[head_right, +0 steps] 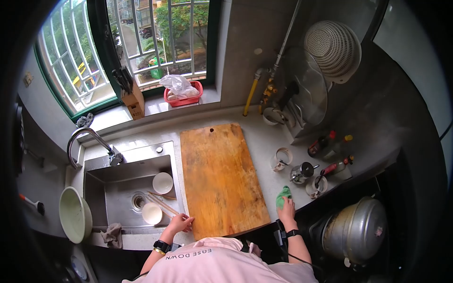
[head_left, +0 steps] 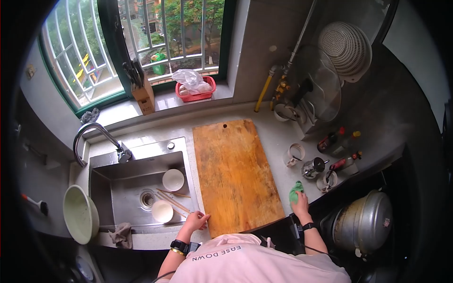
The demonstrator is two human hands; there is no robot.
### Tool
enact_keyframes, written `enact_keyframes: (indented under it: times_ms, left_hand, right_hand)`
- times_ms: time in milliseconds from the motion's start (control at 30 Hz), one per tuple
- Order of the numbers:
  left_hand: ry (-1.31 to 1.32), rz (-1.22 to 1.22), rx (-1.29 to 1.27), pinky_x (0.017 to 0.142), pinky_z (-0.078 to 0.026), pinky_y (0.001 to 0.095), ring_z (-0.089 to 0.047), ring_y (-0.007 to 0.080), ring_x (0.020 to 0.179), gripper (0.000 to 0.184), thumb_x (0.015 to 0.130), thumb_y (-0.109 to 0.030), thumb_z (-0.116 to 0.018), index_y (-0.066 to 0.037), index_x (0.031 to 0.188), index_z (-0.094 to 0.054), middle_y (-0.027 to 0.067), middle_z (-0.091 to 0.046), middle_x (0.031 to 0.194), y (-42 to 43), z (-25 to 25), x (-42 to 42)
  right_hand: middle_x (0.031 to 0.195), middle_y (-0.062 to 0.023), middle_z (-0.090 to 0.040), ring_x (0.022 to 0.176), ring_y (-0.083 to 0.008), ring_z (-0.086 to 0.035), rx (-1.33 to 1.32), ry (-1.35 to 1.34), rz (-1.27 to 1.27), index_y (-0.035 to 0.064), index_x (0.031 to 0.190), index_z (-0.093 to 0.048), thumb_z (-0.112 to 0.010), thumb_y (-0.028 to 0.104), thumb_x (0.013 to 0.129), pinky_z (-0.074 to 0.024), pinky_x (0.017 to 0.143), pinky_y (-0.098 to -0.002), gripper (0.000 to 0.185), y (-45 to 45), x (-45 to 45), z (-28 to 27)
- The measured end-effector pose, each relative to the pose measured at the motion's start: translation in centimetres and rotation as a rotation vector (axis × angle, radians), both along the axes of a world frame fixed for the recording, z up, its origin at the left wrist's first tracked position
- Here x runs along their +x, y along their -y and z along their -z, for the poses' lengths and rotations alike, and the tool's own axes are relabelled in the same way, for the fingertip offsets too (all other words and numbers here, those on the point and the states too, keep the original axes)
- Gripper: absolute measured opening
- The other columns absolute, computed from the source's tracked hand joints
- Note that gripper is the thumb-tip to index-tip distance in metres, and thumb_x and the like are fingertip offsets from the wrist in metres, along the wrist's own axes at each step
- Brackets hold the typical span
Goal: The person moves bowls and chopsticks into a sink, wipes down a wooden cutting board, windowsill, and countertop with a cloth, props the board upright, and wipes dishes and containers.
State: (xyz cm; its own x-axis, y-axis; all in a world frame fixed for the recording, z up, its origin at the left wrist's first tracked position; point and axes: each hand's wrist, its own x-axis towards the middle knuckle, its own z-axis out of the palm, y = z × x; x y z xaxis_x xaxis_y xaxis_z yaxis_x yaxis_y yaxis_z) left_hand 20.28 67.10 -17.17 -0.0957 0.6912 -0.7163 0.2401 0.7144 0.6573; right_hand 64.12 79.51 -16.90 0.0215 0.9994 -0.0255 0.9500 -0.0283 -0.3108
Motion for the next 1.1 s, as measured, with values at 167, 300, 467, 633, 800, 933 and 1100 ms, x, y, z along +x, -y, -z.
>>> enact_keyframes:
  times_ms: [167, 300, 467, 633, 800, 933, 1100]
  left_hand:
    - [0.032, 0.029, 0.066, 0.052, -0.053, 0.0261, -0.066, 0.0181, 0.066, 0.039, 0.085, -0.028, -0.060, 0.005, 0.105, -0.051, 0.0121, -0.064, 0.081, 0.9, -0.3, 0.1]
    - [0.001, 0.003, 0.092, 0.053, -0.052, 0.0266, -0.066, 0.0171, 0.067, 0.037, 0.084, -0.028, -0.061, 0.002, 0.103, -0.053, 0.0114, -0.065, 0.083, 1.3, -1.1, 0.3]
    - [-0.041, 0.009, 0.107, 0.054, -0.052, 0.0267, -0.066, 0.0166, 0.068, 0.037, 0.083, -0.028, -0.062, 0.001, 0.104, -0.054, 0.0103, -0.065, 0.082, 1.5, -1.2, 0.5]
    - [-0.066, -0.044, 0.137, 0.054, -0.052, 0.0268, -0.066, 0.0167, 0.067, 0.036, 0.082, -0.029, -0.064, -0.002, 0.103, -0.054, 0.0099, -0.065, 0.083, 1.3, -2.0, -0.4]
    - [-0.058, -0.314, 0.212, 0.054, -0.053, 0.0268, -0.065, 0.0158, 0.067, 0.025, 0.082, -0.016, -0.063, -0.003, 0.102, -0.055, 0.0087, -0.064, 0.081, 1.8, -2.0, -4.2]
    - [-0.089, -0.596, 0.316, 0.052, -0.052, 0.0264, -0.064, 0.0156, 0.067, 0.018, 0.084, -0.008, -0.059, -0.002, 0.100, -0.053, 0.0084, -0.062, 0.078, 2.9, -4.0, -8.0]
    - [-0.205, -0.878, 0.379, 0.048, -0.051, 0.0244, -0.061, 0.0151, 0.065, 0.011, 0.086, -0.003, -0.051, 0.001, 0.096, -0.050, 0.0083, -0.058, 0.076, 6.1, -5.5, -10.9]
  right_hand:
    - [0.102, -0.0197, -0.053, 0.097, -0.0382, -0.052, 0.075, -0.020, 0.005, 0.0048, 0.110, -0.050, -0.063, 0.010, 0.071, -0.0423, 0.086, -0.0429, 0.042, -1.1, 0.8, 3.0]
    - [0.100, -0.0183, -0.057, 0.096, -0.0331, -0.055, 0.145, -0.325, 0.018, 0.0003, 0.110, -0.050, -0.062, 0.010, 0.073, -0.0431, 0.085, -0.0379, 0.040, -5.6, -1.3, -1.4]
    - [0.105, -0.0078, -0.055, 0.096, -0.0156, -0.052, 0.135, -1.110, -0.101, -0.0005, 0.111, -0.050, -0.056, 0.011, 0.085, -0.0405, 0.084, -0.0277, 0.029, -13.4, -8.6, -6.5]
    - [0.105, -0.0070, -0.056, 0.094, -0.0129, -0.054, -0.067, -1.476, -0.117, -0.0008, 0.115, -0.046, -0.054, 0.015, 0.088, -0.0424, 0.081, -0.0258, 0.032, -23.7, -15.8, -5.9]
    - [0.098, -0.0070, -0.059, 0.088, -0.0142, -0.056, 0.134, -1.202, -0.035, -0.0019, 0.111, -0.050, -0.058, 0.019, 0.086, -0.0438, 0.078, -0.0276, 0.034, -34.9, -22.3, -4.5]
    - [0.090, -0.0142, -0.063, 0.084, -0.0225, -0.061, 0.371, -0.780, 0.016, -0.0027, 0.102, -0.058, -0.064, 0.019, 0.078, -0.0462, 0.074, -0.0333, 0.033, -43.4, -25.7, -0.3]
    - [0.094, -0.0219, -0.062, 0.089, -0.0367, -0.059, 0.498, -0.498, 0.029, -0.0007, 0.099, -0.060, -0.060, 0.011, 0.073, -0.0461, 0.077, -0.0400, 0.028, -46.7, -30.5, 4.0]
